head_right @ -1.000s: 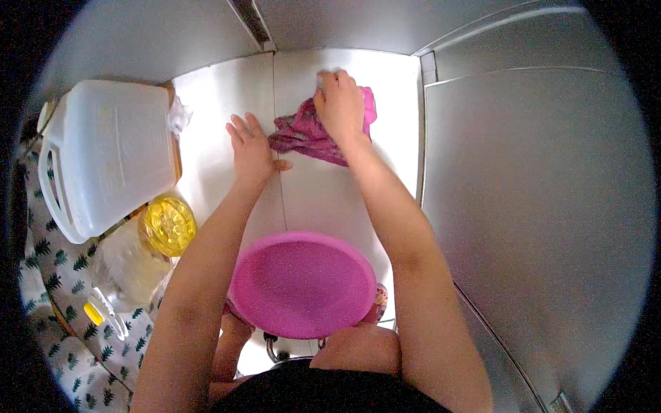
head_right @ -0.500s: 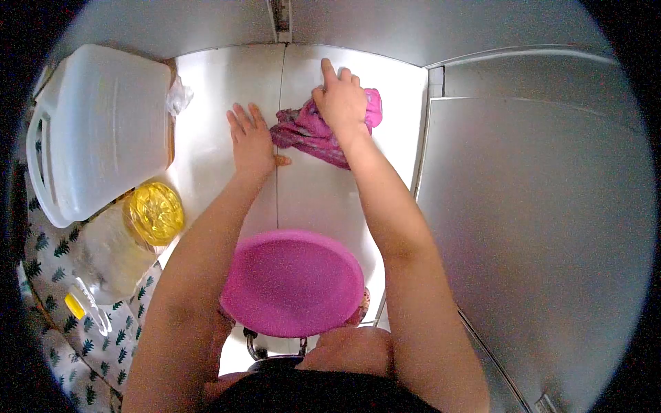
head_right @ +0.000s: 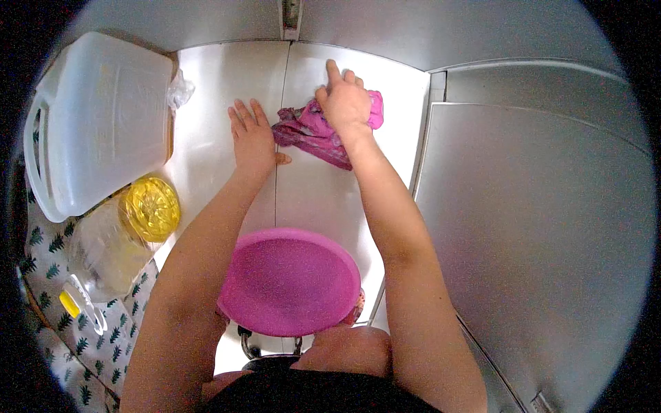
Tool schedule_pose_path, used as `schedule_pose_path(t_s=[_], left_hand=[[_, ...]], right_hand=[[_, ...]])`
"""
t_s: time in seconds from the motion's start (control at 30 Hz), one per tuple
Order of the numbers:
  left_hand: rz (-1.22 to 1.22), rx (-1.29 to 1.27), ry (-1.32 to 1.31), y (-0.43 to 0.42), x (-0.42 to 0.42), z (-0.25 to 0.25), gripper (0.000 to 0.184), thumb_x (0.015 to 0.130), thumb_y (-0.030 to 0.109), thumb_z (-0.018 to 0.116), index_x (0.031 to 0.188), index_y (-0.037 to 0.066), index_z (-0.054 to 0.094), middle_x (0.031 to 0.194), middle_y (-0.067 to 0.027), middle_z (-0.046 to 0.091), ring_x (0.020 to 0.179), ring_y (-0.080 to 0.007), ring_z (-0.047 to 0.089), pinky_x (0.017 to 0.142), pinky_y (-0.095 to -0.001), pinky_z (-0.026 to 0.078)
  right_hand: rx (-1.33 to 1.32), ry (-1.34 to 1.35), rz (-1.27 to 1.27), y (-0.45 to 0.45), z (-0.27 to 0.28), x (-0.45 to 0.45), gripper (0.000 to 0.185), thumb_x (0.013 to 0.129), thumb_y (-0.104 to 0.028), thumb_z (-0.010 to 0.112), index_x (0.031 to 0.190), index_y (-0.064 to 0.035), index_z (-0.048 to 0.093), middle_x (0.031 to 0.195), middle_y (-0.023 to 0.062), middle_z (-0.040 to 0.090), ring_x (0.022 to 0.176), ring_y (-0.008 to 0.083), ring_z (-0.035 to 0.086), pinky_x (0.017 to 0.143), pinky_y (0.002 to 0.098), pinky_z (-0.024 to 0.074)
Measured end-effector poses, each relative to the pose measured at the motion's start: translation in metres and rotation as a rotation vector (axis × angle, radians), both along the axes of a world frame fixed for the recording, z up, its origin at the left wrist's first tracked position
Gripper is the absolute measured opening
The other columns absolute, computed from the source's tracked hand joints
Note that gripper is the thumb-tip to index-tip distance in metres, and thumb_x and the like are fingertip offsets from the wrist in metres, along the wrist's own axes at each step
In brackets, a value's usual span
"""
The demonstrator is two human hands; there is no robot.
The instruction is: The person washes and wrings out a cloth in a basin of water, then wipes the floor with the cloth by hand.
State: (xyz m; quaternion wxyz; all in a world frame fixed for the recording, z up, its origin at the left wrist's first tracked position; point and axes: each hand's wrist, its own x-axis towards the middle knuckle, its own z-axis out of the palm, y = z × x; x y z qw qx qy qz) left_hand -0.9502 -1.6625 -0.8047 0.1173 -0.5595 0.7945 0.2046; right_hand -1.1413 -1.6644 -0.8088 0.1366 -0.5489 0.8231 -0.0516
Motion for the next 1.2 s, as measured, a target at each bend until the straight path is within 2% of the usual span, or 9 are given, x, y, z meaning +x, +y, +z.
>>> schedule_pose_path(t_s=[0.13,0.23,0.33,0.47,0.7,0.83,0.97,1.1,1.2], left_hand=[[0.020,0.032,-0.014,-0.003,-0.001,0.001,0.141,0.050,0.040,0.096,0.152,-0.008,0.012,0.156,-0.0361,0.012,0.146,-0.0516,0.012,0.119,-0.0511,0.022],[0.029,0.023,-0.013,-0.002,-0.002,0.000,0.142,0.048,0.040,0.096,0.152,-0.008,0.012,0.156,-0.0362,0.012,0.146,-0.0516,0.012,0.119,-0.0510,0.022],[0.022,0.005,-0.013,0.000,-0.002,-0.001,0.143,0.047,0.040,0.096,0.152,-0.008,0.012,0.156,-0.0363,0.012,0.146,-0.0516,0.012,0.119,-0.0509,0.022],[-0.002,-0.014,0.024,0.001,0.002,-0.006,0.142,0.046,0.038,0.096,0.152,-0.008,0.014,0.156,-0.0365,0.012,0.146,-0.0518,0.012,0.118,-0.0513,0.023],[0.019,-0.018,0.064,0.001,0.003,0.000,0.138,0.048,0.035,0.096,0.151,-0.009,0.016,0.156,-0.0368,0.013,0.146,-0.0514,0.012,0.118,-0.0513,0.024],[-0.004,-0.045,0.015,0.000,0.002,-0.005,0.139,0.046,0.038,0.096,0.151,-0.009,0.017,0.155,-0.0365,0.014,0.146,-0.0512,0.014,0.118,-0.0506,0.025],[-0.006,-0.083,0.021,0.004,0.002,-0.009,0.140,0.044,0.041,0.096,0.150,-0.009,0.019,0.155,-0.0365,0.016,0.145,-0.0509,0.016,0.118,-0.0503,0.025],[-0.046,-0.101,0.036,0.002,0.007,-0.012,0.139,0.045,0.042,0.096,0.150,-0.009,0.020,0.154,-0.0369,0.017,0.145,-0.0516,0.016,0.119,-0.0501,0.024],[-0.153,-0.094,0.067,0.000,0.015,-0.020,0.137,0.053,0.051,0.090,0.147,-0.015,0.016,0.151,-0.0431,0.016,0.145,-0.0539,0.009,0.121,-0.0505,0.010]], right_hand=[[-0.325,0.122,0.033,0.036,0.004,0.008,0.066,0.085,-0.032,0.067,0.141,-0.0031,0.045,0.134,0.0257,0.047,0.132,0.0432,0.040,0.109,0.0527,0.0323],[-0.325,0.022,-0.120,0.078,-0.002,0.035,0.081,0.086,-0.035,0.068,0.145,0.0068,0.032,0.148,0.0365,0.026,0.143,0.0511,0.017,0.115,0.0583,0.0151],[-0.260,-0.182,-0.225,0.095,-0.025,0.057,0.099,0.086,-0.045,0.068,0.150,0.0102,0.015,0.152,0.0424,0.008,0.144,0.0560,0.003,0.116,0.0614,0.0070],[-0.259,-0.171,-0.382,0.062,-0.042,0.061,0.115,0.081,-0.061,0.067,0.152,0.0087,0.009,0.154,0.0400,0.006,0.146,0.0522,-0.003,0.115,0.0634,-0.0032],[-0.378,-0.030,-0.326,-0.009,-0.050,0.050,0.113,0.077,-0.062,0.071,0.152,0.0033,0.017,0.157,0.0343,0.012,0.149,0.0448,0.001,0.116,0.0593,-0.0051],[-0.421,0.020,-0.167,-0.039,-0.063,0.064,0.101,0.080,-0.063,0.064,0.147,0.0048,0.031,0.155,0.0327,0.022,0.150,0.0407,0.006,0.116,0.0598,-0.0033],[-0.441,0.021,-0.006,-0.036,-0.069,0.066,0.085,0.084,-0.053,0.061,0.148,-0.0040,0.036,0.153,0.0214,0.036,0.147,0.0344,0.022,0.118,0.0590,0.0022],[-0.399,-0.052,0.270,-0.003,-0.060,0.052,0.077,0.084,-0.049,0.062,0.148,-0.0147,0.038,0.152,0.0107,0.041,0.146,0.0289,0.029,0.119,0.0592,0.0057],[-0.317,-0.054,0.304,0.036,-0.049,0.043,0.077,0.082,-0.049,0.065,0.148,-0.0194,0.040,0.154,0.0075,0.039,0.147,0.0277,0.025,0.119,0.0613,0.0050]])
